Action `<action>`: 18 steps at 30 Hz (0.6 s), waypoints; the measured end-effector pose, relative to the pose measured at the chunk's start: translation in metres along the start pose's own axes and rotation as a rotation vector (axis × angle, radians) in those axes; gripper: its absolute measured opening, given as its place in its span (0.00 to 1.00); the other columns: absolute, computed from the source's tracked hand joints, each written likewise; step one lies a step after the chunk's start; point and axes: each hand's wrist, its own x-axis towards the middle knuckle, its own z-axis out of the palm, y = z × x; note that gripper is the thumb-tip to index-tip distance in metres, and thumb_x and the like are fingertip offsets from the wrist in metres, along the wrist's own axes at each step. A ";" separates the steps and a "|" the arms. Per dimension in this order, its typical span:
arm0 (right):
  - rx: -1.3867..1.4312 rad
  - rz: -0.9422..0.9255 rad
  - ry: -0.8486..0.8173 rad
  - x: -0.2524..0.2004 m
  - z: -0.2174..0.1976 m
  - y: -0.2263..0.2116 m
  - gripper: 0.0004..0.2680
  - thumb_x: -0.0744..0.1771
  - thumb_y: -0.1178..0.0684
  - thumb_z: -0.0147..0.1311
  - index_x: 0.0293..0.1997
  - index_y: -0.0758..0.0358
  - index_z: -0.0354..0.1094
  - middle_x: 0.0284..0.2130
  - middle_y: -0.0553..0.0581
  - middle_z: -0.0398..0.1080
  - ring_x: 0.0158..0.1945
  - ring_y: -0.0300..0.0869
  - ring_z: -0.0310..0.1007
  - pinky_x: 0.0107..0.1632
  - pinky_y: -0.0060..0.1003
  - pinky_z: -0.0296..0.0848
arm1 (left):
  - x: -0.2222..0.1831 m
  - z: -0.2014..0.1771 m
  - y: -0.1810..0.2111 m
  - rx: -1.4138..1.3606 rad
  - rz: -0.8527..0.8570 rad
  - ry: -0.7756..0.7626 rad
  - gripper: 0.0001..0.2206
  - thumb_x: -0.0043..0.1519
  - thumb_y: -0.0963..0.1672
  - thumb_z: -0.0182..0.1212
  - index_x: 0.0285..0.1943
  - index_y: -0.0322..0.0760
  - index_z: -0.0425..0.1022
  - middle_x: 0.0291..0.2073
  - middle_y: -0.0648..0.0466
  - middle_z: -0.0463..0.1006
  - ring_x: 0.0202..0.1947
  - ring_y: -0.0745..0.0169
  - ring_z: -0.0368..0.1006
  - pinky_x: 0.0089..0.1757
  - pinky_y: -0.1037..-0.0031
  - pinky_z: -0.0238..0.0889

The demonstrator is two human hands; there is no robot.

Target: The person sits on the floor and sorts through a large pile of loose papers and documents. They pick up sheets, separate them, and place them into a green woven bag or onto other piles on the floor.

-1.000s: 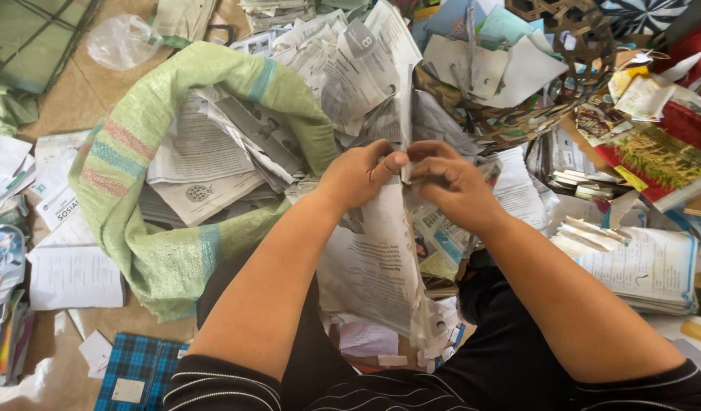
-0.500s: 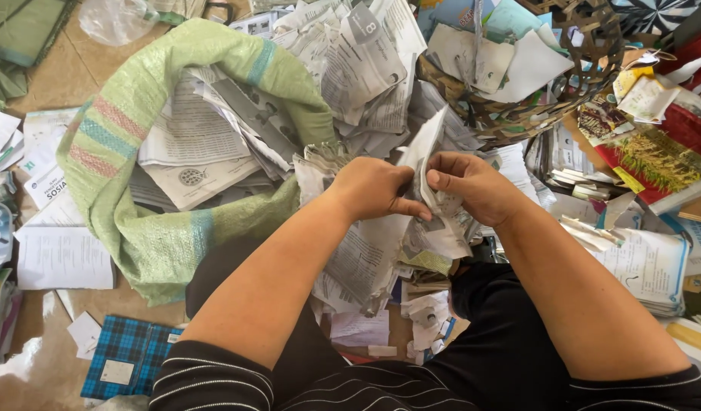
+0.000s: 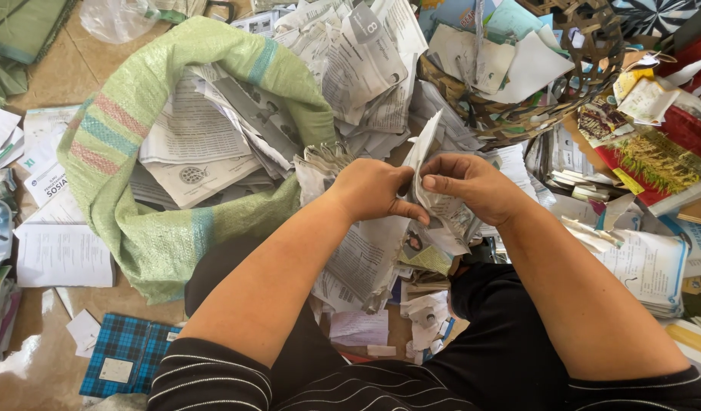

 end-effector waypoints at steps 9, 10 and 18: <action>-0.611 -0.299 0.009 -0.012 0.024 -0.014 0.04 0.66 0.57 0.62 0.38 0.66 0.75 0.41 0.63 0.76 0.51 0.55 0.78 0.55 0.50 0.71 | 0.001 -0.001 -0.003 -0.047 -0.116 -0.087 0.38 0.46 0.72 0.49 0.37 0.44 0.73 0.27 0.45 0.80 0.38 0.42 0.80 0.39 0.54 0.72; -0.704 -0.328 0.012 -0.011 0.025 -0.011 0.03 0.67 0.56 0.61 0.38 0.64 0.74 0.41 0.61 0.77 0.50 0.56 0.77 0.54 0.49 0.71 | 0.001 0.001 -0.004 -0.068 -0.124 -0.102 0.40 0.46 0.73 0.47 0.35 0.41 0.73 0.26 0.44 0.80 0.38 0.41 0.80 0.39 0.54 0.72; -0.623 -0.260 0.174 -0.006 0.010 0.000 0.02 0.70 0.57 0.50 0.41 0.62 0.67 0.43 0.63 0.77 0.49 0.54 0.76 0.53 0.50 0.70 | 0.007 0.018 -0.017 -0.233 -0.241 -0.033 0.31 0.60 0.62 0.43 0.30 0.35 0.74 0.23 0.38 0.77 0.35 0.33 0.78 0.37 0.49 0.71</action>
